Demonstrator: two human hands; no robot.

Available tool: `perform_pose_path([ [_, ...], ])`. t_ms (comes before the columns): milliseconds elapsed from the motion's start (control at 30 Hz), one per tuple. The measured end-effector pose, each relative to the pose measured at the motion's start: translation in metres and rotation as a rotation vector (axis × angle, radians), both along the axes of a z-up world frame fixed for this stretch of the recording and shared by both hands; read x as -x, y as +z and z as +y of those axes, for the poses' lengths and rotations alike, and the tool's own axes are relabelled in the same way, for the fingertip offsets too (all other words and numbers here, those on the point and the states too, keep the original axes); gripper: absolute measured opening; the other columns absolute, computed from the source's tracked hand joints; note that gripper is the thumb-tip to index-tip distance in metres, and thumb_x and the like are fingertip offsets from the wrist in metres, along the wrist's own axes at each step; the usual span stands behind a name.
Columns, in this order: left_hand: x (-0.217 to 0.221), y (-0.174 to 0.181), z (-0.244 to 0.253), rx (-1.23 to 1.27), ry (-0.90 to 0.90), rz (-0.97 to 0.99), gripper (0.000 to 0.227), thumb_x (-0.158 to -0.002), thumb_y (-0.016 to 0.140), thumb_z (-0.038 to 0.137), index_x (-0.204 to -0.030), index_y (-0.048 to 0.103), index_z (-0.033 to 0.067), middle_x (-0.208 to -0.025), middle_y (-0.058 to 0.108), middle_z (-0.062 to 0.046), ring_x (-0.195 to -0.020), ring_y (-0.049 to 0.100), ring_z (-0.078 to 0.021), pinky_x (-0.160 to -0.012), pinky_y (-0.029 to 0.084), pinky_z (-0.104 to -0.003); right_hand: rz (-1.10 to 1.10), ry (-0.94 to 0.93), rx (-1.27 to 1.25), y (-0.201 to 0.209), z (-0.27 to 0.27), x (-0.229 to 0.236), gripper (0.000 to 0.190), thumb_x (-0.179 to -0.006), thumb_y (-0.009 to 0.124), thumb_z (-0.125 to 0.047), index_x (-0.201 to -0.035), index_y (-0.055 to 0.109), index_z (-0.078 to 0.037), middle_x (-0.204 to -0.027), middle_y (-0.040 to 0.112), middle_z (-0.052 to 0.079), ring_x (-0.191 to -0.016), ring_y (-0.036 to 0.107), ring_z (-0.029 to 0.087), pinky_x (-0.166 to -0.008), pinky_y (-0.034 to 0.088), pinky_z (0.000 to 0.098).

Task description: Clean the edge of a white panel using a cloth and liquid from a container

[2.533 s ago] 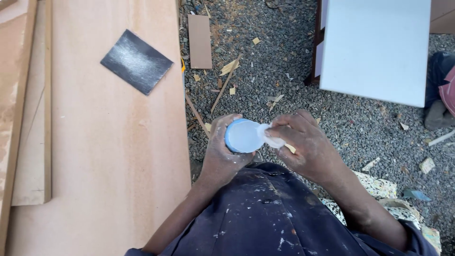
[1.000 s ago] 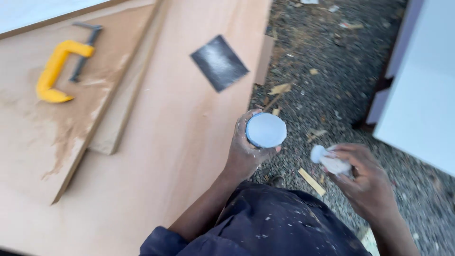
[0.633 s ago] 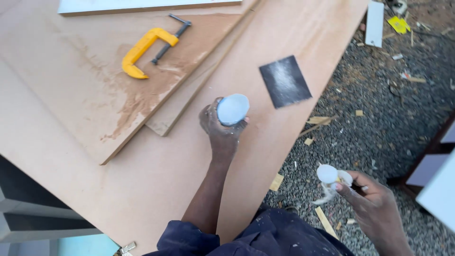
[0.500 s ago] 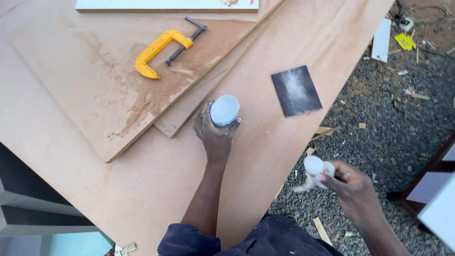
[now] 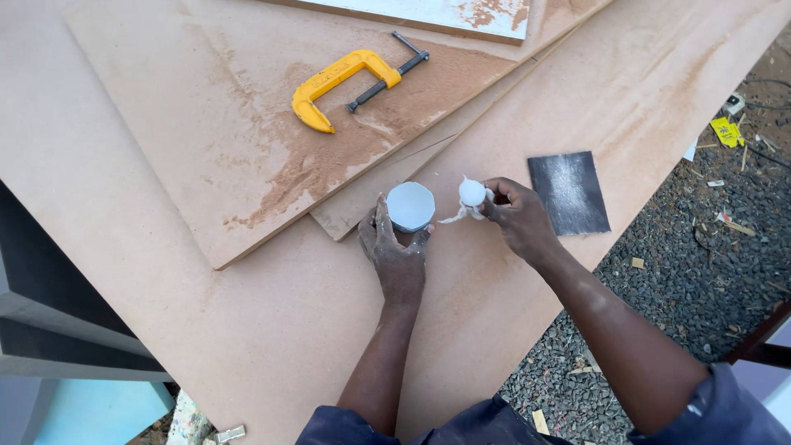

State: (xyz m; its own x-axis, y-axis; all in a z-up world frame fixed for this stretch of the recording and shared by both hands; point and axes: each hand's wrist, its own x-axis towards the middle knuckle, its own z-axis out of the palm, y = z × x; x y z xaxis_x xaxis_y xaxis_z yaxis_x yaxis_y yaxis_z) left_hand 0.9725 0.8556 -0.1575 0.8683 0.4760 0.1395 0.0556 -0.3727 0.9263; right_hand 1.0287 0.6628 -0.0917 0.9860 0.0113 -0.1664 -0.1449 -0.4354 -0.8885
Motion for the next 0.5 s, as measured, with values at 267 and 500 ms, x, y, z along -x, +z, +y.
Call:
perform_pose_path([
  [267,0.006,0.007,0.000,0.042,-0.051,0.036,0.090,-0.082,0.084,0.024,-0.157,0.036,0.0068,-0.146,0.041,-0.022,-0.142,0.036,-0.0428,-0.120,0.024,-0.059,0.014,0.080,0.016,-0.019,0.025,-0.046,0.019,-0.088,0.081,-0.018,-0.106,0.077,-0.012,-0.087,0.067,0.003,-0.085,0.062,0.011,-0.084,0.050,0.0295],
  [500,0.006,0.000,-0.005,-0.005,0.004,-0.054,0.086,-0.077,0.087,0.021,-0.151,0.045,0.0077,-0.139,0.048,-0.018,-0.134,0.046,-0.0393,-0.114,0.034,-0.056,0.018,0.188,0.097,-0.018,0.043,-0.059,0.016,-0.093,0.074,-0.014,-0.107,0.075,-0.009,-0.095,0.070,0.011,-0.094,0.065,0.021,-0.090,0.050,0.0381],
])
